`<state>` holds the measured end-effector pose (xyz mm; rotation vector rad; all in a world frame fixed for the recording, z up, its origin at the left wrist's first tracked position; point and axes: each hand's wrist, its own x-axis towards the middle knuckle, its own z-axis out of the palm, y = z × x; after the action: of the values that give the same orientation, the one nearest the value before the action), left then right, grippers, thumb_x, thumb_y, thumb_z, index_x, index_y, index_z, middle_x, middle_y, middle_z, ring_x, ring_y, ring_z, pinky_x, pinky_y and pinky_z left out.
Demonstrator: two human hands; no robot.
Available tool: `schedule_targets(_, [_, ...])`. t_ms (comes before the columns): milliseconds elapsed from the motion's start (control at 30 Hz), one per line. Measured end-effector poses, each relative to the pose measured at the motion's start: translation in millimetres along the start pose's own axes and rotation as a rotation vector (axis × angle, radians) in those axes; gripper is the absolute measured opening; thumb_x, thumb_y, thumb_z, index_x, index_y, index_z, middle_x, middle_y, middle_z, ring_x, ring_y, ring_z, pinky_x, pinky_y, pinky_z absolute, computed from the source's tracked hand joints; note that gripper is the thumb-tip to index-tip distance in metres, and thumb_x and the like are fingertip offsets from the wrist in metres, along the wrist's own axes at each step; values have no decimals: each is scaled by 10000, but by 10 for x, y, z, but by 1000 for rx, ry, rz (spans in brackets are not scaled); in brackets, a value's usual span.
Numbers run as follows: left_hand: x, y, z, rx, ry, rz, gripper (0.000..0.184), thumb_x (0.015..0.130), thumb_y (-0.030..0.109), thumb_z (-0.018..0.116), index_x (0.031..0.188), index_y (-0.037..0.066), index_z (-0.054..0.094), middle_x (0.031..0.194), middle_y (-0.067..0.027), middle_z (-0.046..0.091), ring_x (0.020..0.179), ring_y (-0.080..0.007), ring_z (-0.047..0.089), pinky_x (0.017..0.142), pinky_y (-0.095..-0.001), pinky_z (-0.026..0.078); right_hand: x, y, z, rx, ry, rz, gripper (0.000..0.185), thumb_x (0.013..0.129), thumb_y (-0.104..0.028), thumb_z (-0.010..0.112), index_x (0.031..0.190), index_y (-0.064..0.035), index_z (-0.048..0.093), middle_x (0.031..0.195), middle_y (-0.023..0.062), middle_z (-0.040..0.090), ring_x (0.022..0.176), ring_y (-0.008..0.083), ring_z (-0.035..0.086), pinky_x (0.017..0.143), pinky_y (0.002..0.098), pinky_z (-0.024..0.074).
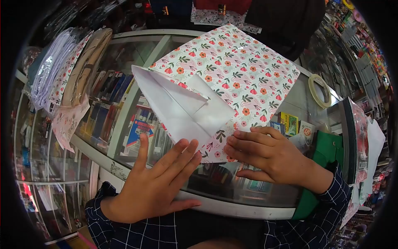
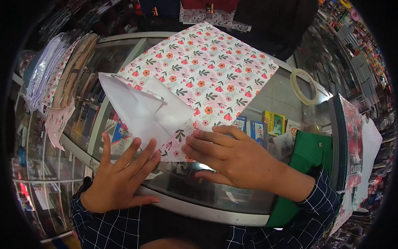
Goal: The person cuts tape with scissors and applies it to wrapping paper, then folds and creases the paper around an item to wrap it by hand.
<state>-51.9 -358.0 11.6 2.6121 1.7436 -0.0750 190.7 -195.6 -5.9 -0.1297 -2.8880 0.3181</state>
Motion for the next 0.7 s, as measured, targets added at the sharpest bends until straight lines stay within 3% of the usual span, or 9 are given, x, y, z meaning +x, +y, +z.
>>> schedule_targets(167, [15, -35, -26, -94, 45, -42, 700, 844, 613, 563, 1333, 112, 534, 1496, -146, 405, 1444, -380, 246, 1062, -770, 38, 8, 16, -16, 25, 5, -16, 474, 892, -343, 649, 1280, -78, 588, 1268, 61, 578, 1236, 202, 521, 1031, 368, 404])
schedule_targets(367, [85, -268, 114, -266, 256, -39, 307, 800, 226, 724, 1079, 127, 646, 1306, -96, 583, 1309, -347, 471, 1115, -710, 91, 22, 24, -45, 55, -15, -10, 455, 896, -332, 648, 1271, -81, 592, 1263, 66, 581, 1228, 206, 534, 1013, 369, 405])
schedule_targets(400, [140, -241, 123, -284, 356, -58, 218, 755, 128, 758, 959, 137, 680, 1160, -37, 636, 1229, -292, 540, 1139, -673, 127, 25, 22, -50, 62, -21, -11, 452, 896, -332, 647, 1269, -82, 593, 1261, 66, 582, 1225, 207, 536, 1009, 370, 405])
schedule_targets(700, [257, -518, 30, -359, 251, 98, 116, 730, 174, 778, 803, 159, 690, 941, 38, 626, 1076, -194, 615, 1159, -669, 113, 24, 21, -46, 79, -12, 8, 428, 890, -323, 652, 1250, -97, 610, 1249, 58, 588, 1201, 210, 550, 986, 371, 404])
